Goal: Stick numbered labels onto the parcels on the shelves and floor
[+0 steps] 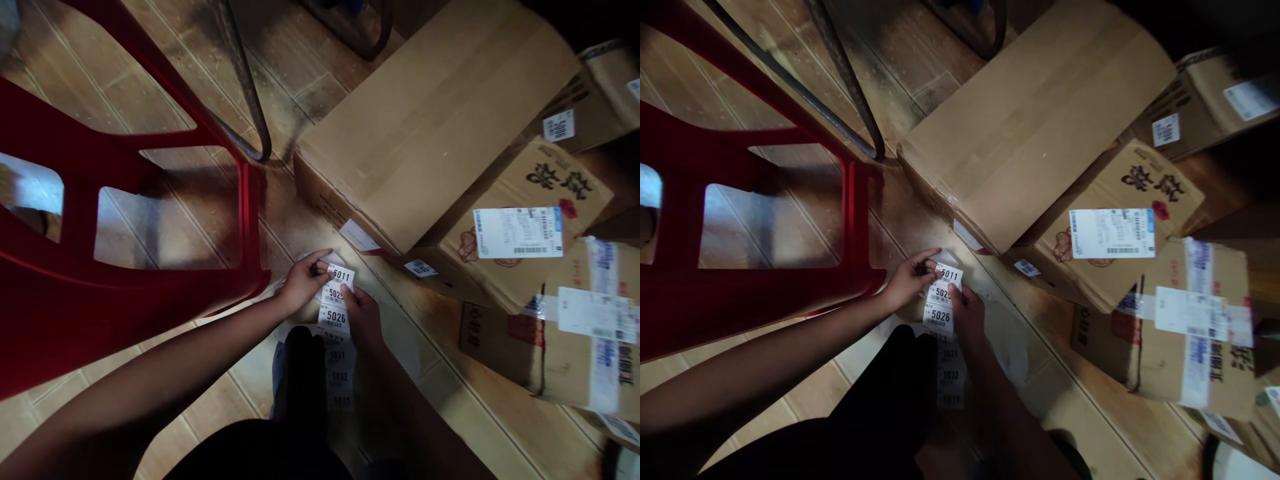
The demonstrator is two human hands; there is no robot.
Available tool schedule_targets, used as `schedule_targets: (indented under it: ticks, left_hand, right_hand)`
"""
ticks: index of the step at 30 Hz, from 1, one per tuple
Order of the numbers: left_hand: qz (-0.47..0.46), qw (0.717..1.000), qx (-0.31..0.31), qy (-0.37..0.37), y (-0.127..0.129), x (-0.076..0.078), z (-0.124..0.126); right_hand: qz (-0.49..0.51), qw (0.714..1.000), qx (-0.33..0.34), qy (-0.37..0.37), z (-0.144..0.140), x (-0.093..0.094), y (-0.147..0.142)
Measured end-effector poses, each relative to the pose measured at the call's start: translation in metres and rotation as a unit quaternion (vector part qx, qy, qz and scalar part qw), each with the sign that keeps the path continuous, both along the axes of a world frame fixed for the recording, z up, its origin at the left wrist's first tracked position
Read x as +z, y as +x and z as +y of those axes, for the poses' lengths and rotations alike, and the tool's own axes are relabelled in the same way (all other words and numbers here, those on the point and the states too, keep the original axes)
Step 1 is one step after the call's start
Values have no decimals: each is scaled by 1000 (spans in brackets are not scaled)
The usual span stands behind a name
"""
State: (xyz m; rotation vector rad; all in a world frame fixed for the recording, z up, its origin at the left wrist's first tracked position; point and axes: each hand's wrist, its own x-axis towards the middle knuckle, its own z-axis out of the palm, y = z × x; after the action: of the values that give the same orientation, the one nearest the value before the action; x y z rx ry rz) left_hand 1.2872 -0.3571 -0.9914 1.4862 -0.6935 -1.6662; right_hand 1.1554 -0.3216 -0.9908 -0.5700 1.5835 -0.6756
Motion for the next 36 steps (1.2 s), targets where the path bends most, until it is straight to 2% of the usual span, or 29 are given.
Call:
schedule_targets:
  ticks: [3,7,13,18,25,31,36]
  left_hand:
    - [31,998,41,35,0,-1,-1]
    - [31,995,55,80,0,4,-5]
    - [34,992,72,100,-2,13,-7]
    - [34,989,96,106,-1,13,-8]
    - [11,997,69,22,6,16,2]
    - [40,986,153,50,-7,2,18]
    - [72,980,175,58,-12,-2,14]
  right_hand:
    - [19,1000,7,-7,1,0,-2]
    - [25,1000,-4,-11,2,-1,-3]
    - [-25,999,-42,-2,0,-1,-2]
    - [-36,998,-52,-8,0,2,-1]
    - [-28,996,63,-52,-1,1,-10]
    - [-20,993,108,-50,-6,5,-24]
    - [-11,993,107,-54,-19,10,-28]
